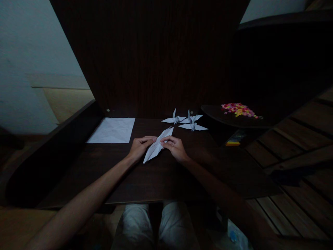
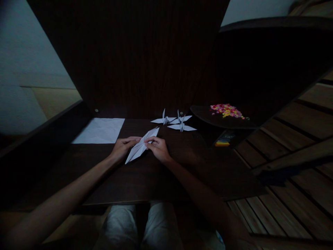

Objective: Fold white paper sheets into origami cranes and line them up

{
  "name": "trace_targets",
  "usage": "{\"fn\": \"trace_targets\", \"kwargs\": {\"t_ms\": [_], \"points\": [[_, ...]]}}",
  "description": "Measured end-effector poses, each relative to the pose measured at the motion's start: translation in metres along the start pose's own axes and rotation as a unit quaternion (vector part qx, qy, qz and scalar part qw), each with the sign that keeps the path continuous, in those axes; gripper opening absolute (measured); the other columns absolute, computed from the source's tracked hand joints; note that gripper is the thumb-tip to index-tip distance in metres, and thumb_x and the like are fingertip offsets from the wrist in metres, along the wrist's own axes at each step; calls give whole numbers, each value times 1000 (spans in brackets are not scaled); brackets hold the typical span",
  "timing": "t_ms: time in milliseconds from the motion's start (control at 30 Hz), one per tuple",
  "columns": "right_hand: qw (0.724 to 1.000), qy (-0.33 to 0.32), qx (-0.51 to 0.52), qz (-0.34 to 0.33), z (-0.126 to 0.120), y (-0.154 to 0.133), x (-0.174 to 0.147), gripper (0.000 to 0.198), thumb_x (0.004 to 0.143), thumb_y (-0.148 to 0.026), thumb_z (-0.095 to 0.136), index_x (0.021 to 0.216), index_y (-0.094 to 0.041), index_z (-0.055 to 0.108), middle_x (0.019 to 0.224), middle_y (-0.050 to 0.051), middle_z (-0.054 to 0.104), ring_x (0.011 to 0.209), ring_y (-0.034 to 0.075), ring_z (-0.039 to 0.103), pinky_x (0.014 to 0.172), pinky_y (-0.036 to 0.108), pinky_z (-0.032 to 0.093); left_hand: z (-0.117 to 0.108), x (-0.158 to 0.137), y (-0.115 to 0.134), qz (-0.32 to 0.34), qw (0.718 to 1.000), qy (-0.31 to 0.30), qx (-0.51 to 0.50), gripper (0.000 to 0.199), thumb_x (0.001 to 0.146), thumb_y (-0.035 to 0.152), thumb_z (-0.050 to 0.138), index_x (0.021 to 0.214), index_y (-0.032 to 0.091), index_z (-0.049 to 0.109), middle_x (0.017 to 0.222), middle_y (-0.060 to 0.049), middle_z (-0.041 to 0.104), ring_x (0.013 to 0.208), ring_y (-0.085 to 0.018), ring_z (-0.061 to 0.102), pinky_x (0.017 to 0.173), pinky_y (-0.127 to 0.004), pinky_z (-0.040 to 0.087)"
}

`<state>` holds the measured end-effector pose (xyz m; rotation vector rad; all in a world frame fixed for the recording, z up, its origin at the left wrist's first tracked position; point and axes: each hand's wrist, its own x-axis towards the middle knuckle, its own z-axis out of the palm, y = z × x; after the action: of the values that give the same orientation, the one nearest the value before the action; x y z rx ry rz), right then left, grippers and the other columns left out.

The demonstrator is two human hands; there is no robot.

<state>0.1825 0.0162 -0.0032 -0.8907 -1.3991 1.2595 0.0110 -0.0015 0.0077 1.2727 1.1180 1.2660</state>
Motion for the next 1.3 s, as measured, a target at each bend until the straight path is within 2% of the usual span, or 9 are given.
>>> {"fn": "trace_targets", "kwargs": {"t_ms": [100, 267, 400, 533, 633, 733, 833, 1067, 1300], "points": [[1000, -2, 2, -2, -1, -3, -1, 18, 60, -30, 73, 72, -19, 67, 66, 0, 64, 60, 14, 58, 60, 27, 48, 1, 0, 1, -13, 999, 2, -40, 32, 62, 40, 76, 82, 14, 75, 101, -11, 70, 98, -25, 61, 88, -35, 44], [1000, -5, 20, -4, -1, -6, -2, 15, 60, -28, 74, 70, -19, 68, 70, 0, 66, 64, 14, 60, 64, 27, 48, 2, -1, 3, -69, 991, -16, -111, 35, 54, 34, 81, 83, 14, 74, 89, -10, 72, 83, -22, 63, 81, -35, 46], [999, -6, 31, -1, 1, -7, -3, 18, 61, -32, 74, 70, -18, 68, 69, 0, 66, 65, 14, 60, 64, 27, 48, 2, -2, 0, -77, 990, -31, -116, 32, 51, 28, 82, 79, 15, 73, 77, -6, 72, 73, -18, 63, 75, -32, 47], [1000, -6, 15, 2, 3, -8, -5, 22, 59, -35, 77, 67, -18, 65, 67, 0, 65, 62, 14, 59, 61, 26, 47, 2, -3, -2, -24, 997, -36, -64, 24, 54, 25, 79, 75, 16, 74, 79, -5, 70, 76, -18, 63, 76, -31, 47], [1000, -2, 9, 10, 3, -8, -4, 24, 58, -35, 78, 64, -17, 64, 65, 0, 64, 60, 13, 58, 59, 26, 46, 2, -3, -2, 27, 999, -41, -12, 15, 64, 29, 74, 73, 17, 75, 84, -5, 69, 81, -18, 62, 76, -29, 46], [1000, 8, -4, 11, 3, -8, -3, 24, 57, -35, 78, 62, -17, 62, 64, 0, 63, 60, 13, 57, 59, 25, 44, 2, -4, 0, 56, 996, -55, 34, 17, 70, 32, 70, 76, 17, 75, 84, -6, 68, 80, -17, 61, 73, -28, 46], [1000, 15, -9, 13, 2, -8, -2, 25, 55, -34, 78, 60, -16, 62, 62, -1, 61, 59, 12, 55, 58, 25, 42, 1, -4, 2, 83, 992, -74, 60, 18, 70, 33, 71, 79, 18, 75, 86, -6, 67, 81, -18, 61, 72, -29, 47], [1000, 11, -14, 5, 0, -7, -1, 17, 61, -31, 72, 63, -17, 63, 65, -1, 61, 63, 13, 55, 59, 25, 42, 2, -7, 5, 96, 987, -76, 103, 23, 68, 35, 73, 82, 18, 75, 89, -8, 66, 81, -18, 60, 69, -28, 47], [999, 22, -7, -32, 2, -6, -1, 23, 61, -31, 73, 73, -19, 58, 73, -1, 59, 66, 12, 56, 62, 24, 44, 2, -3, -1, 83, 992, -59, 76, 21, 68, 32, 71, 80, 15, 73, 86, -6, 66, 81, -18, 60, 73, -29, 46]]}}
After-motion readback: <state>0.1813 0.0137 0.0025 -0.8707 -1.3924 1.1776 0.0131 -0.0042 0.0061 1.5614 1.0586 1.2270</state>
